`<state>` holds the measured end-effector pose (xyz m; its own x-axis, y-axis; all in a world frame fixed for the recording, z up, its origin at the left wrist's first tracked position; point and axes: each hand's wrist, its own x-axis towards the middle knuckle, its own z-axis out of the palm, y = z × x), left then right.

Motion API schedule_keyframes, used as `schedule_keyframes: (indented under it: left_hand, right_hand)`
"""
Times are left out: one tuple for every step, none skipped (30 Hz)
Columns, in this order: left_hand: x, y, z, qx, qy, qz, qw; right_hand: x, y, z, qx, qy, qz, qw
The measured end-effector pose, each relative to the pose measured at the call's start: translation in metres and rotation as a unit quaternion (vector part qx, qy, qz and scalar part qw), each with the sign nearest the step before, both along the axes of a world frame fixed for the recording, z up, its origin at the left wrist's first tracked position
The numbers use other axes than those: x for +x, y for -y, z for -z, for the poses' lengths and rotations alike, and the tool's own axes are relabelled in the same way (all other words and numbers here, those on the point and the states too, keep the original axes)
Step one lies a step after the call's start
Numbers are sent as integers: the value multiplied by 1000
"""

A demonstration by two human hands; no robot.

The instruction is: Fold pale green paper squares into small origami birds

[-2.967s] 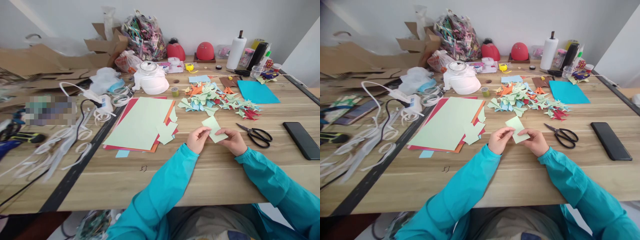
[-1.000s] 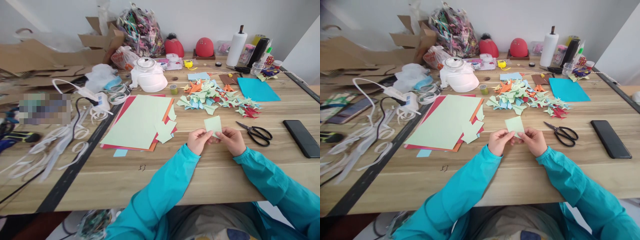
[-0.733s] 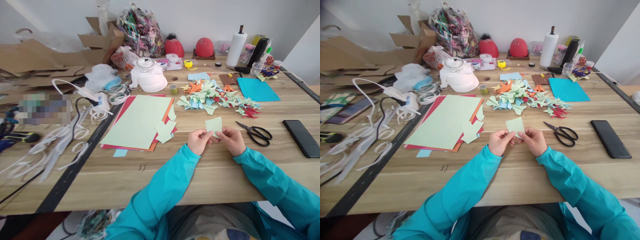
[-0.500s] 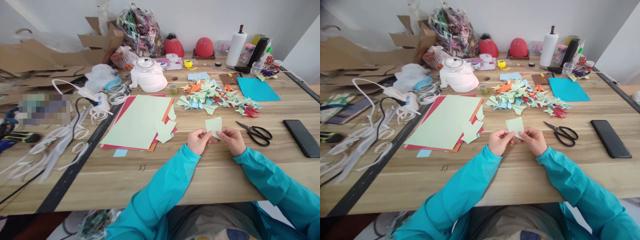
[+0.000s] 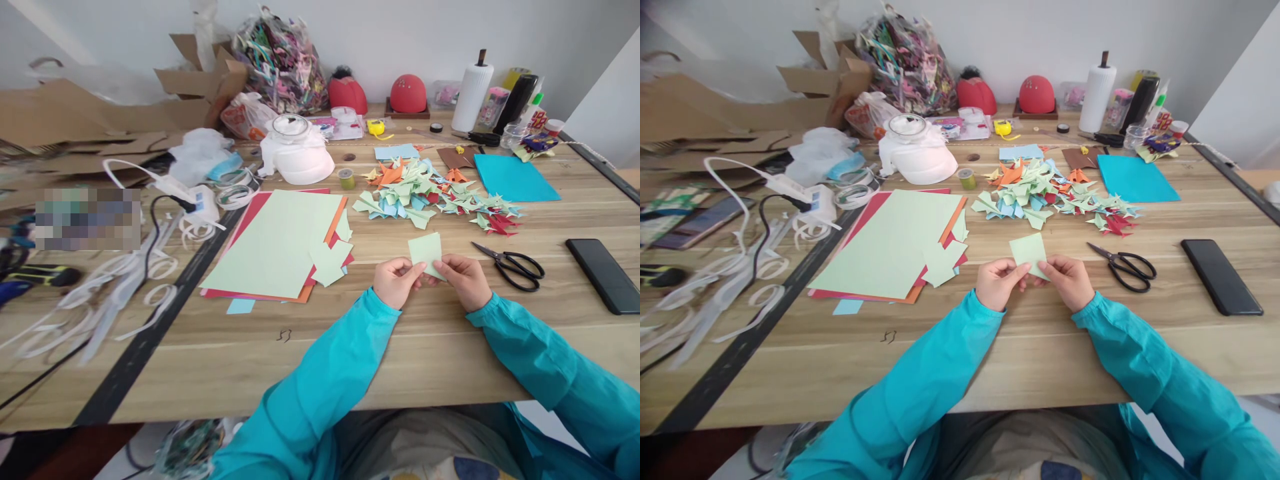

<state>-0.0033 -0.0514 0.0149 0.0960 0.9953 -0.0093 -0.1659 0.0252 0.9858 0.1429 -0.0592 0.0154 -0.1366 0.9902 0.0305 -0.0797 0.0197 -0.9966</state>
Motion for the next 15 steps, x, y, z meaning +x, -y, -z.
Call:
schedule_keyframes:
  left_hand:
    - [0,0,0,1,-1,-1,1000]
    - [0,0,0,2,-2,-2,1000]
    - [0,0,0,3,-4,-3,1000]
    - [0,0,0,4,-5,-4,1000]
    - [0,0,-1,3,-5,-5,1000]
    - [0,0,-1,2,-5,-5,1000]
    - [0,0,-1,0,-4,-6,1000]
    - [0,0,-1,-2,-4,-6,1000]
    - [0,0,-2,-5,-3,-6,1000]
    - [0,0,-2,-8,-3,-5,1000]
    - [0,0,-2,-11,-2,-3,1000]
    - [0,0,-2,-15,1,2,1000]
    - [0,0,-1,-18,6,7,1000]
    - [0,0,-1,-21,12,13,1000]
    - [-1,-1,-1,-24,20,19,999]
  right_hand:
    - [0,0,0,-1,1,0,1000]
    - [0,0,1,-2,1,-1,1000]
    - [0,0,1,-3,1,-2,1000]
    - [0,0,1,-5,0,-3,1000]
    - [0,0,1,-5,-1,-3,1000]
    - [0,0,1,-4,-2,-4,1000]
    - [0,0,0,-4,-1,-4,1000]
    - [0,1,-1,-3,0,-3,1000]
    - [-1,1,-2,-2,4,-2,1000]
    - [-1,1,-3,0,8,0,1000]
    - [-1,1,-4,0,11,1,1000]
    - [-1,1,-5,1,13,3,1000]
    - [-1,1,-6,2,13,4,1000]
    - [-1,1,-6,2,13,5,1000]
    - [-1,1,-6,2,10,6,1000]
